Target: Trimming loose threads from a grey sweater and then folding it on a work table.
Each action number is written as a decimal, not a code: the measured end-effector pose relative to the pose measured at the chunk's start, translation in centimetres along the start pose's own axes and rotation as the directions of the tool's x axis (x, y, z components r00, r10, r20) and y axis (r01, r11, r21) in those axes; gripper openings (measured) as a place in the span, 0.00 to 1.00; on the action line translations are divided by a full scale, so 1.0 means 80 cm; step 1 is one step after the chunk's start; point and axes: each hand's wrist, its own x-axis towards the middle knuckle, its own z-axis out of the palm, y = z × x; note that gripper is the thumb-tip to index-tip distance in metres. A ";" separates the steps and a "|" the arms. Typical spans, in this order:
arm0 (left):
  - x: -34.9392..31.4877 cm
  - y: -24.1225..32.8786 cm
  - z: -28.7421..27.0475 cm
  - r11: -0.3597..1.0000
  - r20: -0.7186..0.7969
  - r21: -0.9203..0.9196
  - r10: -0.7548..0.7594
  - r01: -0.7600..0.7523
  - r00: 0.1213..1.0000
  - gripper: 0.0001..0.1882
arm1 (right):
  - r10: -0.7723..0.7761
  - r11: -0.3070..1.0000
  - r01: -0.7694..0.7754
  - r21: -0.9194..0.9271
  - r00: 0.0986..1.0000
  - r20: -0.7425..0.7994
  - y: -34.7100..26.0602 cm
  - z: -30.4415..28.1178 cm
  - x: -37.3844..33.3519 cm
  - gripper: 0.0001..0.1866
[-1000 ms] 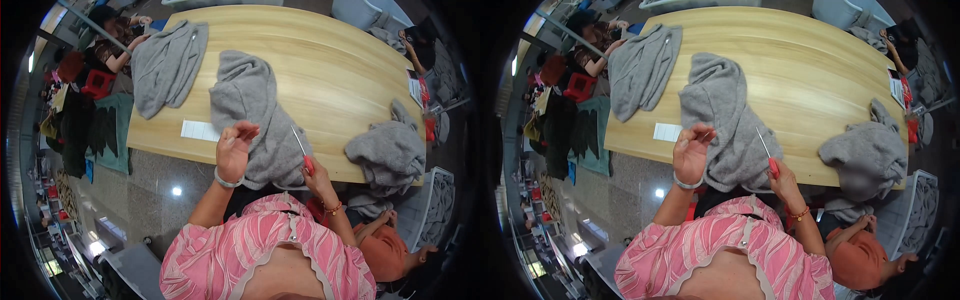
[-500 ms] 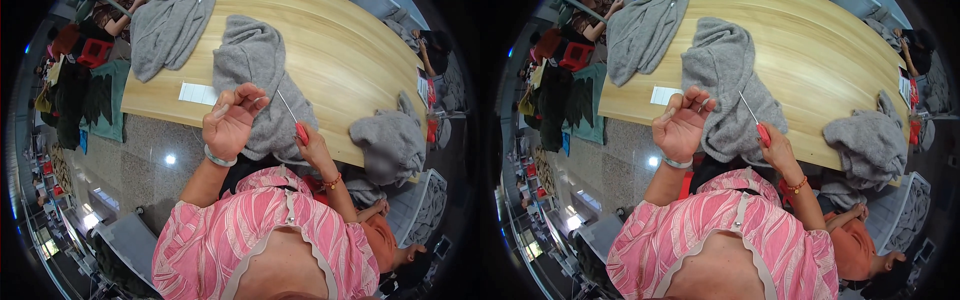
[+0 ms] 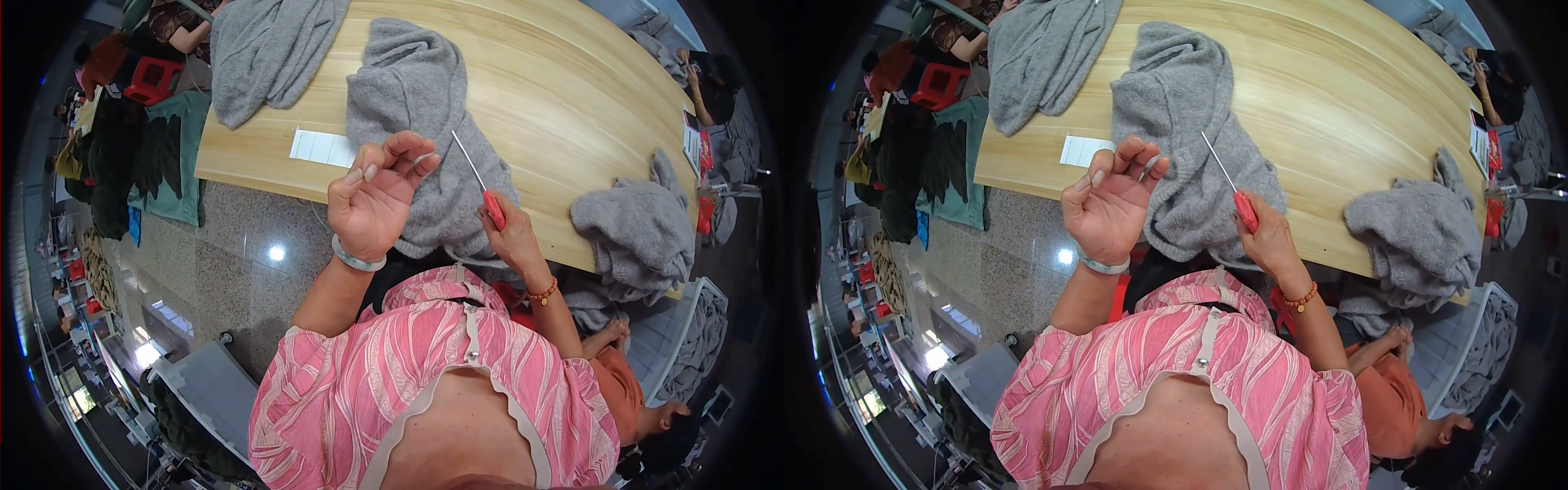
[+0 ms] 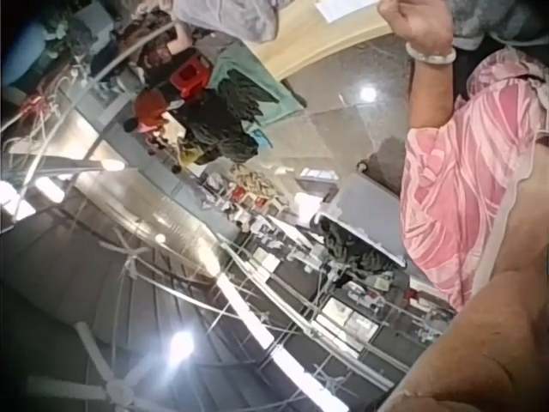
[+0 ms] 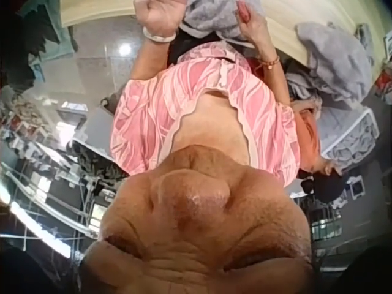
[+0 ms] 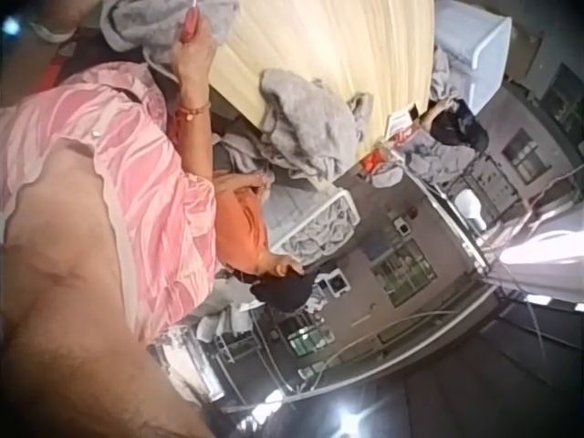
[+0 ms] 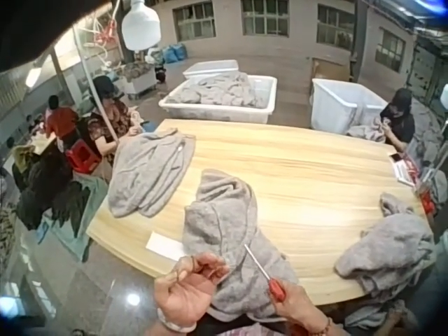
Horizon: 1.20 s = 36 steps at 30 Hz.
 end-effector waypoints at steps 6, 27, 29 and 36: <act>0.012 -0.029 -0.003 0.992 -0.017 0.119 -0.041 0.043 0.999 0.08 | -0.248 0.966 0.258 0.015 0.942 -0.227 -0.052 -0.029 0.017 0.10; 0.040 -0.125 0.053 0.772 -0.040 0.587 -0.275 0.246 0.960 0.19 | -0.557 0.828 0.519 -0.212 0.719 -0.415 -0.080 -0.102 0.039 0.16; 0.044 -0.131 0.055 0.807 -0.046 0.526 -0.290 0.270 0.956 0.19 | -0.558 0.827 0.518 -0.219 0.707 -0.435 -0.080 -0.104 0.039 0.16; 0.048 -0.134 0.056 0.545 0.042 0.832 -0.250 0.104 0.967 0.19 | -0.534 0.842 0.494 -0.217 0.708 -0.462 -0.078 -0.109 0.040 0.15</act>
